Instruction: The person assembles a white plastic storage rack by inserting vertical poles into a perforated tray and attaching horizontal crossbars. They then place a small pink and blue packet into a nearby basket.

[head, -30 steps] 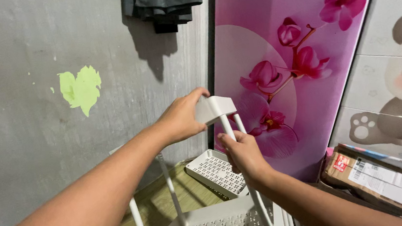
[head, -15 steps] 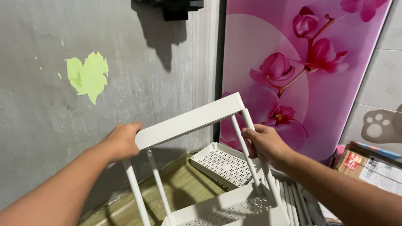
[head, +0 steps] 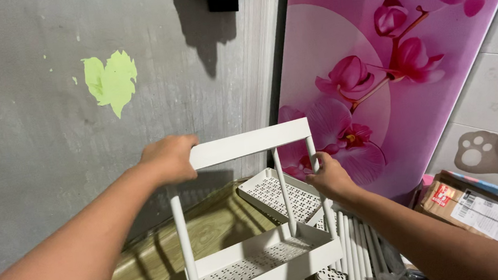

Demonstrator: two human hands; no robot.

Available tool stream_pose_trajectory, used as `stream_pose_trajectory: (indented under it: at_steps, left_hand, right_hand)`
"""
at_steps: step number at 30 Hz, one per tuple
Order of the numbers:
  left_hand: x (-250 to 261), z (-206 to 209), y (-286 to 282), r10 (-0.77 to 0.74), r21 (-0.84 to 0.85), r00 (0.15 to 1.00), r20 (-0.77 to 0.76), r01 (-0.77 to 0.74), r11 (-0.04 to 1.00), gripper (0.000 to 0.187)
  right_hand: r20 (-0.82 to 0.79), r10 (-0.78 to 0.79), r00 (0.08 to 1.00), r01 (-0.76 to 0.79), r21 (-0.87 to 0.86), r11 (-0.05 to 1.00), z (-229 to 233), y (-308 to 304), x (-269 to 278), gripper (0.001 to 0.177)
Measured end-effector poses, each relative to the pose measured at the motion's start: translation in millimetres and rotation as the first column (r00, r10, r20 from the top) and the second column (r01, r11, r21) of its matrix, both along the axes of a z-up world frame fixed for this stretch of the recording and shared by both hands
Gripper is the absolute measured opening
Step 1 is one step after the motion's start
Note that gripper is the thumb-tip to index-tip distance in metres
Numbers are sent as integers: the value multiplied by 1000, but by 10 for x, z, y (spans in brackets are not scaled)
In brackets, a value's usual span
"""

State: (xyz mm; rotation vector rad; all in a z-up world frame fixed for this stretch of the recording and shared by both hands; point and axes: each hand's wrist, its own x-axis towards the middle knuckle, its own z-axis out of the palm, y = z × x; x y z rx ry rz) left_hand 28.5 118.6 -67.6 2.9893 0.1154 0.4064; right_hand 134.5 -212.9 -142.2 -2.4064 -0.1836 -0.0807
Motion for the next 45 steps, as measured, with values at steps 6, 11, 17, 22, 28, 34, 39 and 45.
stream_pose_trajectory:
  at_steps: [6, 11, 17, 22, 28, 34, 39, 45]
  left_hand:
    - [71, 99, -213, -14, 34, 1000, -1, 14, 999, 36]
    - [84, 125, -447, 8, 139, 999, -32, -3, 990, 26]
    - [5, 98, -610, -110, 169, 982, 151, 84, 982, 29]
    - [-24, 114, -809, -164, 120, 960, 228, 140, 983, 31]
    - [-70, 167, -1001, -202, -49, 934, 293, 226, 973, 29]
    - [-152, 321, -977, -220, -284, 947, 233, 282, 916, 55]
    - [-252, 465, -922, -239, -234, 964, 115, 260, 937, 65]
    - [-382, 575, -837, -173, -301, 983, -55, 149, 942, 63]
  right_hand:
    - [38, 147, 988, -148, 5, 989, 191, 289, -255, 71]
    - [53, 234, 971, -231, -53, 971, 285, 561, -528, 65]
    - [29, 332, 943, -331, -25, 943, 230, 762, -682, 57]
    - [-139, 552, 822, -499, 291, 816, 161, 810, -708, 38]
    - [-181, 616, 766, -443, 545, 711, 191, 947, -821, 29]
    - [-64, 590, 805, -250, 866, 434, 245, 939, -802, 36]
    - [0, 656, 755, -260, 918, 298, 135, 963, -768, 29]
    - [-34, 712, 701, -262, 917, 302, 152, 930, -785, 27]
